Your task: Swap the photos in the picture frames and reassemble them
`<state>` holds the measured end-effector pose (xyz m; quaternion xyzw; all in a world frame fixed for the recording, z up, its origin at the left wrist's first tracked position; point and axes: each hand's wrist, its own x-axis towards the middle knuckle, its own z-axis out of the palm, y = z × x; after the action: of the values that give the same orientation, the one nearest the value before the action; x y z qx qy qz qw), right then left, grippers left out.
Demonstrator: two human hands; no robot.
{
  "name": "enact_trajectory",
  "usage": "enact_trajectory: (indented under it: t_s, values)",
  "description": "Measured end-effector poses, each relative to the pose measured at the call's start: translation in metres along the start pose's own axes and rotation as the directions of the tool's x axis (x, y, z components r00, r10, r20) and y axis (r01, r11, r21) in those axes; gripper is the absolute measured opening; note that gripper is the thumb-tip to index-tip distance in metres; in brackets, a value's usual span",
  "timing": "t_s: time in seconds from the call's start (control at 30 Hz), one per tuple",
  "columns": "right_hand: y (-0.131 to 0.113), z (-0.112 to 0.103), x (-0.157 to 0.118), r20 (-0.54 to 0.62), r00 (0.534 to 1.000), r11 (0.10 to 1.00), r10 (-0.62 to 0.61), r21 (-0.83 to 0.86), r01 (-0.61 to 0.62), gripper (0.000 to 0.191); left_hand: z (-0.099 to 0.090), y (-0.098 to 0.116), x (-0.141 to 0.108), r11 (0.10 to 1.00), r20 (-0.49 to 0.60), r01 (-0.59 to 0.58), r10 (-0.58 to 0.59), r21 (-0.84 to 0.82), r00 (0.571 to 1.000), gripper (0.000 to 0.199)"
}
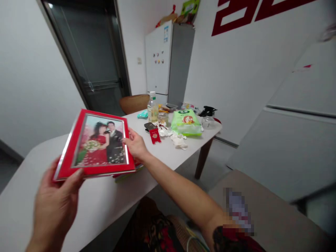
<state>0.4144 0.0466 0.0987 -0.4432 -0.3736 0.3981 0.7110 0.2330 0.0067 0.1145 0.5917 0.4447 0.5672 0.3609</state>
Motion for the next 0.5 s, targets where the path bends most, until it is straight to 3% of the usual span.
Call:
enact_trajectory:
  t_s: [0.1, 0.2, 0.33, 0.5]
  values:
    - [-0.006, -0.027, 0.025, 0.096, 0.995, 0.993, 0.009, -0.118, 0.002, 0.043, 0.023, -0.011, 0.005, 0.987, 0.160, 0.110, -0.090, -0.119, 0.983, 0.066]
    - [0.002, -0.049, 0.039, 0.135, 0.989, 0.973, 0.061, -0.229, -0.028, 0.046, 0.038, -0.038, 0.002, 0.997, 0.244, 0.064, -0.054, -0.034, 0.968, 0.059]
    - [0.022, -0.069, 0.045, 0.129, 0.984, 0.932, 0.124, -0.356, -0.071, 0.050, 0.049, -0.071, -0.008, 0.988, 0.271, 0.027, -0.068, 0.151, 0.960, 0.051]
    - [0.038, -0.069, 0.054, 0.169, 0.960, 0.923, 0.224, -0.354, -0.153, 0.049, 0.055, -0.085, -0.008, 0.974, 0.259, 0.063, -0.120, 0.215, 0.958, 0.049]
